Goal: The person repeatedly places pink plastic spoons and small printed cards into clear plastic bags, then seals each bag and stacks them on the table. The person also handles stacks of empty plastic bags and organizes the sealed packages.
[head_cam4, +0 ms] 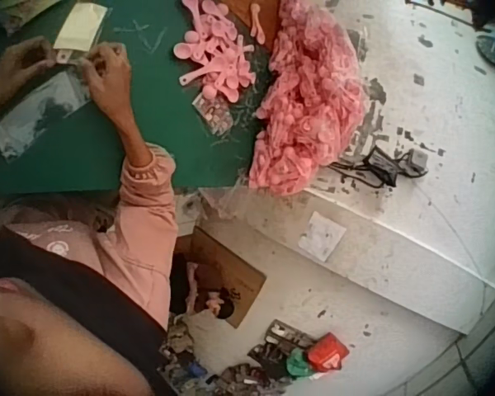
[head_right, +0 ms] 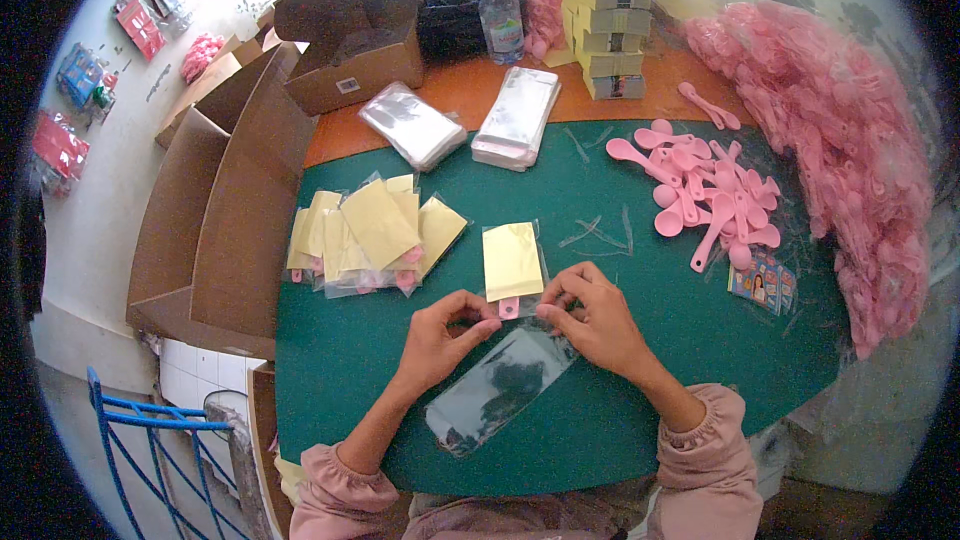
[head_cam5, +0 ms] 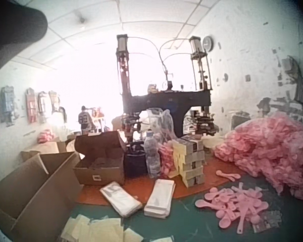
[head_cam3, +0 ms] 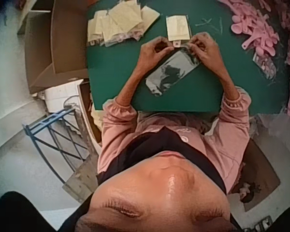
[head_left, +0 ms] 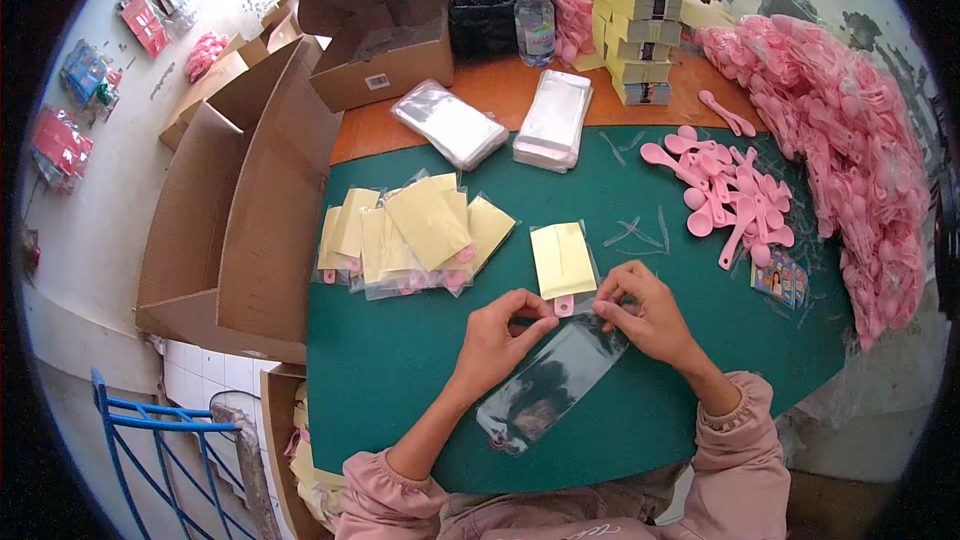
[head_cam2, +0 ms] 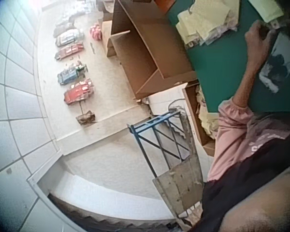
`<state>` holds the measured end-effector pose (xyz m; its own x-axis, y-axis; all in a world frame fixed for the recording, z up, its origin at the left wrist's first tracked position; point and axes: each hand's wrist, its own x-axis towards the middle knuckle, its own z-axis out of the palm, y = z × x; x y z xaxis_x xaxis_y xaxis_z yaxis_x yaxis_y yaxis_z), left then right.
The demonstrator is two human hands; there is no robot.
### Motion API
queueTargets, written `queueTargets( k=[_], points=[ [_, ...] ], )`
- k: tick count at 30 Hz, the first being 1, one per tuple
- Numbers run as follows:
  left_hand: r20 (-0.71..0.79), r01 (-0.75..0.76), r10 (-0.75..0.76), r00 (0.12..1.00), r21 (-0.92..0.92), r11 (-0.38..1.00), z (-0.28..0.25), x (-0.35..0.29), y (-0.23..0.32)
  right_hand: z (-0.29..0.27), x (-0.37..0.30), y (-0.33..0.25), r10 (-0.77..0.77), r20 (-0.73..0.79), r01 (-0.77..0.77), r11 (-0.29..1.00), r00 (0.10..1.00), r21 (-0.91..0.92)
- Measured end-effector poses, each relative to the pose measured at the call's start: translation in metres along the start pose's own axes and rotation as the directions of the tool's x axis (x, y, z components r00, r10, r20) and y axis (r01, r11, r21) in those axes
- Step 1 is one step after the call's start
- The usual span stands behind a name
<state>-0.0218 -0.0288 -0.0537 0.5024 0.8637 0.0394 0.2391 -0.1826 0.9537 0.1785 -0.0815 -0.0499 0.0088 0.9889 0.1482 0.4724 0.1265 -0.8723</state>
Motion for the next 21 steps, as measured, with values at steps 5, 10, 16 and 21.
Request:
queueTargets(
  k=[5,10,16,21],
  points=[
    [0.043,0.161,-0.160,0.986,-0.034,0.986,0.000,-0.001,0.000,0.007,0.003,0.002,0.290,0.118,-0.309,0.805,0.950,0.507],
    [-0.030,0.198,-0.201,0.979,-0.076,0.977,0.004,0.001,-0.008,0.014,0.006,-0.003,0.312,0.025,-0.279,0.807,0.950,0.521],
    [-0.078,0.178,-0.192,0.978,-0.156,0.972,0.007,0.000,-0.003,0.017,0.005,-0.003,0.332,-0.030,-0.267,0.807,0.943,0.527],
    [-0.033,0.169,-0.171,0.985,-0.051,0.984,0.006,-0.003,-0.004,0.021,0.003,-0.002,0.338,-0.008,-0.286,0.810,0.941,0.511]
  ],
)
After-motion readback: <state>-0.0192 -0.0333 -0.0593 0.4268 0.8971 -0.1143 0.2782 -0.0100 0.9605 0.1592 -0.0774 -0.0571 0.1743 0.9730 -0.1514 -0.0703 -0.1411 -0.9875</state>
